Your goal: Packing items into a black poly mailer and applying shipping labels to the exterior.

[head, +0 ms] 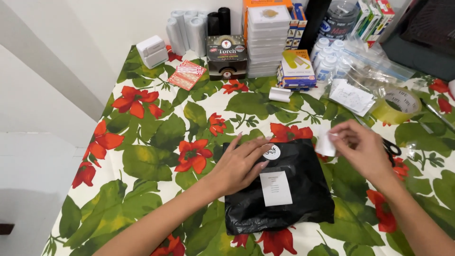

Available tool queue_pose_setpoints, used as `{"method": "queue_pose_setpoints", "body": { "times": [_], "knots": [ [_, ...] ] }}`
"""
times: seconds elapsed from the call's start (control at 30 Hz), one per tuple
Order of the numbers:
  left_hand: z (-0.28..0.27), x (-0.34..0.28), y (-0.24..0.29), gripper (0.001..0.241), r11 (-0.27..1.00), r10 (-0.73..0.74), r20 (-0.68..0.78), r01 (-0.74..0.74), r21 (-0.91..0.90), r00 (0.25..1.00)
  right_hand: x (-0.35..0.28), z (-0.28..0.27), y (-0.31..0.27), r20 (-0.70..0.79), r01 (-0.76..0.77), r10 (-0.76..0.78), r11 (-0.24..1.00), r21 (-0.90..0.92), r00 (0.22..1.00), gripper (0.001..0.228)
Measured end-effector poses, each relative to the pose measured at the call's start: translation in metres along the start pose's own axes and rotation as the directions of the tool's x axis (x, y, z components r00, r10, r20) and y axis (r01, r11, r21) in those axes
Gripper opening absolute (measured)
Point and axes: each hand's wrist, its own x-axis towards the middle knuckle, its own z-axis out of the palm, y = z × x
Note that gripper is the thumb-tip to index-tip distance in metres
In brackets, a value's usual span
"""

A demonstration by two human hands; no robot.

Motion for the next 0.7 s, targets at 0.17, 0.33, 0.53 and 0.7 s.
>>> {"method": "queue_pose_setpoints", "body": {
  "times": [0.17, 0.33, 0.53, 0.7],
  "knots": [
    [0.021, -0.025, 0.015, 0.06, 0.995, 0.012, 0.288, -0.039, 0.087, 0.958, 0.007, 0.03, 0.013, 0.149, -0.059, 0.011, 0.946, 0.32, 0.989, 0.012],
    [0.002, -0.033, 0.019, 0.062, 0.99, -0.046, 0.361, 0.09, -0.107, 0.931, 0.002, 0.024, 0.006, 0.117, -0.046, 0.011, 0.953, 0.299, 0.993, 0.017],
    [0.003, -0.038, 0.008, 0.052, 0.994, -0.087, 0.177, 0.099, -0.056, 0.98, 0.008, -0.008, 0.028, -0.115, -0.127, 0.084, 0.884, -0.45, 0.99, 0.019],
    [0.015, -0.03, 0.001, 0.072, 0.994, -0.071, 0.266, 0.047, 0.096, 0.961, -0.008, -0.017, 0.036, -0.191, -0.118, 0.011, 0.819, -0.562, 0.982, 0.03]
  ]
}}
